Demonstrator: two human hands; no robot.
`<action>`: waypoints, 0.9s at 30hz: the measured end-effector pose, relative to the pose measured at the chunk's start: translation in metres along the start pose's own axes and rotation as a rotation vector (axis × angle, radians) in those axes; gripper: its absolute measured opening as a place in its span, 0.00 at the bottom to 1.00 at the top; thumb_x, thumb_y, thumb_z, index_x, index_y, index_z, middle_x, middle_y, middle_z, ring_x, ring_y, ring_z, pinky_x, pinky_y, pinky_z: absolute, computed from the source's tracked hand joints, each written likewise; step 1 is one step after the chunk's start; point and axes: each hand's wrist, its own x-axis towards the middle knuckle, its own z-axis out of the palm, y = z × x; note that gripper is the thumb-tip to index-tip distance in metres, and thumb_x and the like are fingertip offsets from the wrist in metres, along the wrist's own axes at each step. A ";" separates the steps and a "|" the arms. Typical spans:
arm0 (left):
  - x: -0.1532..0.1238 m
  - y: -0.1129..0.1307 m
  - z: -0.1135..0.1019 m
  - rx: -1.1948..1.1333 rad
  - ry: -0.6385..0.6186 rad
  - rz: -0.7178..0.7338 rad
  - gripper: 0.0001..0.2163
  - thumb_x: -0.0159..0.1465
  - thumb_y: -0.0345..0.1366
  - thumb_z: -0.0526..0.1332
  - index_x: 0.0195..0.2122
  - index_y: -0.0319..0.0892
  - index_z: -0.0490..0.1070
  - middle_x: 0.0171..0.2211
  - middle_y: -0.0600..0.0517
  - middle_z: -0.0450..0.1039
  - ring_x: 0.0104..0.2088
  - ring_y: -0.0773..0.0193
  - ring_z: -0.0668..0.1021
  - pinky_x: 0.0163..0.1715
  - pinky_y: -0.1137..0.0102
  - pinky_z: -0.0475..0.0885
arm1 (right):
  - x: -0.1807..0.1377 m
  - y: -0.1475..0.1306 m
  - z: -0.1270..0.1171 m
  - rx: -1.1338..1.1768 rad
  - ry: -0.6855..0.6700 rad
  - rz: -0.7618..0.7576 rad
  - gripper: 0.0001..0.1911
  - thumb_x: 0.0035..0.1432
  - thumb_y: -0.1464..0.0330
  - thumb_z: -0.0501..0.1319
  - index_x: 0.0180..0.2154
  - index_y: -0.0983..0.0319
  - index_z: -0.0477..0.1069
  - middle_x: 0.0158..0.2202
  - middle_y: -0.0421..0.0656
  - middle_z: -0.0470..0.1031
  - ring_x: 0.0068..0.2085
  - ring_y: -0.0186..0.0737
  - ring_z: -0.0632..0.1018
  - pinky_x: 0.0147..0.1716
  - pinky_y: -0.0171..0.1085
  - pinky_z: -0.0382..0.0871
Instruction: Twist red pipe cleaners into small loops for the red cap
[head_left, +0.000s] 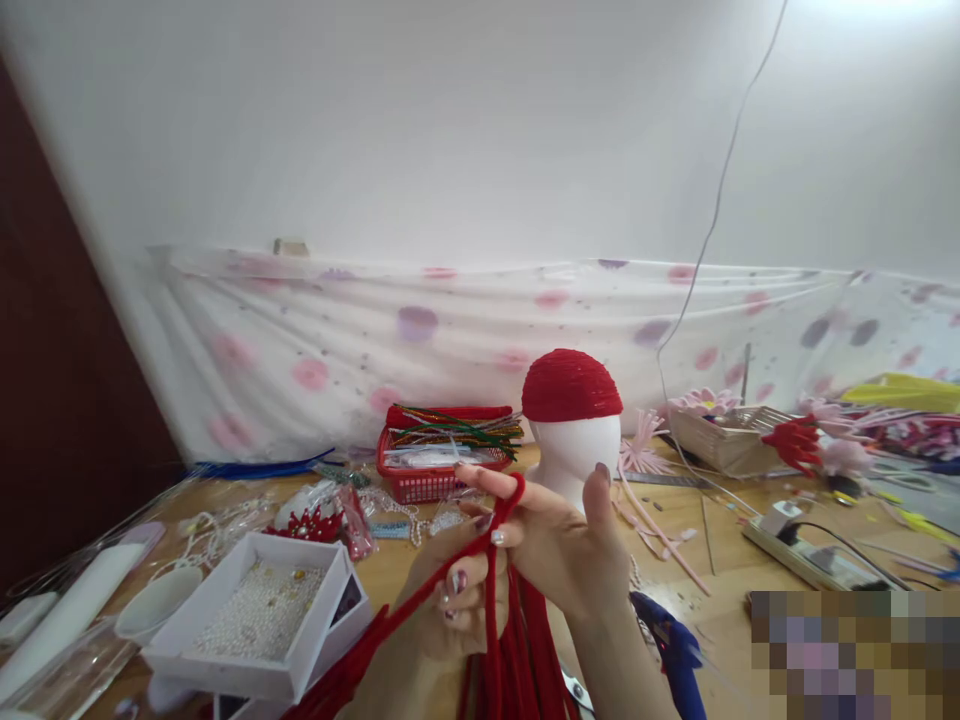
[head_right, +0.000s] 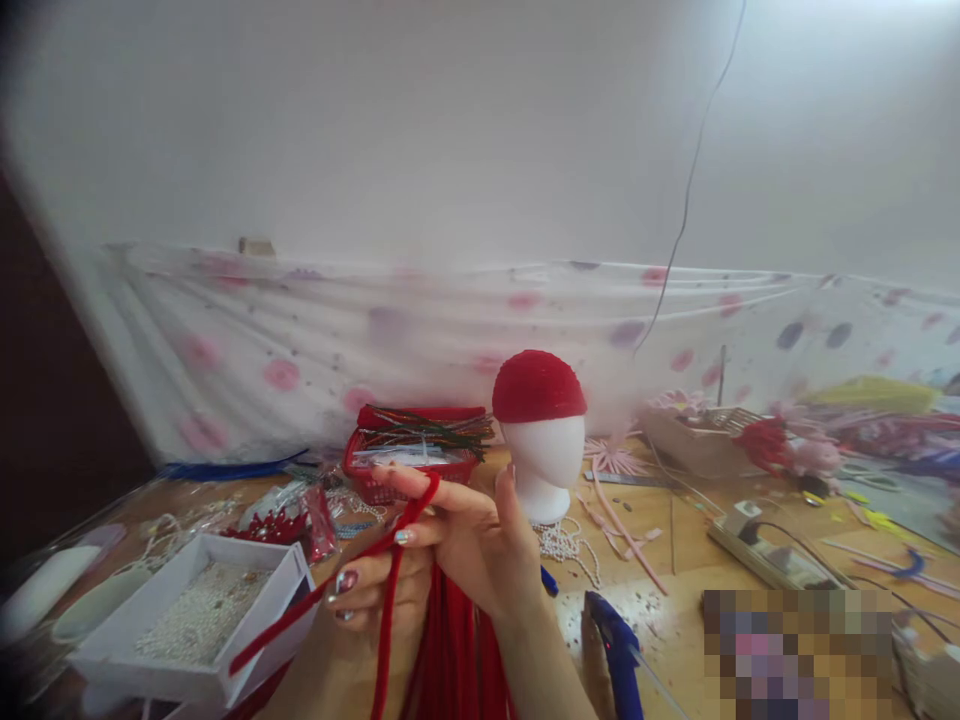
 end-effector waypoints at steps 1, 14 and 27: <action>0.000 0.000 0.002 0.014 -0.010 0.012 0.12 0.61 0.38 0.66 0.24 0.43 0.67 0.05 0.66 0.54 0.04 0.80 0.42 0.04 0.80 0.40 | 0.000 0.000 0.000 -0.003 -0.005 -0.006 0.42 0.60 0.38 0.44 0.51 0.61 0.79 0.55 0.48 0.79 0.51 0.48 0.80 0.59 0.43 0.63; 0.012 -0.009 0.017 0.472 0.379 0.525 0.13 0.52 0.35 0.68 0.21 0.44 0.63 0.07 0.65 0.56 0.07 0.76 0.50 0.11 0.76 0.44 | 0.005 -0.003 -0.002 -0.260 0.089 -0.079 0.43 0.60 0.37 0.39 0.47 0.55 0.81 0.68 0.43 0.62 0.67 0.61 0.61 0.64 0.58 0.54; 0.008 -0.008 0.024 1.362 0.883 0.857 0.08 0.60 0.35 0.62 0.24 0.43 0.69 0.25 0.53 0.71 0.28 0.63 0.72 0.30 0.70 0.63 | 0.000 0.021 -0.009 -0.768 0.313 -0.241 0.32 0.61 0.41 0.49 0.56 0.47 0.73 0.69 0.36 0.60 0.72 0.53 0.46 0.69 0.56 0.36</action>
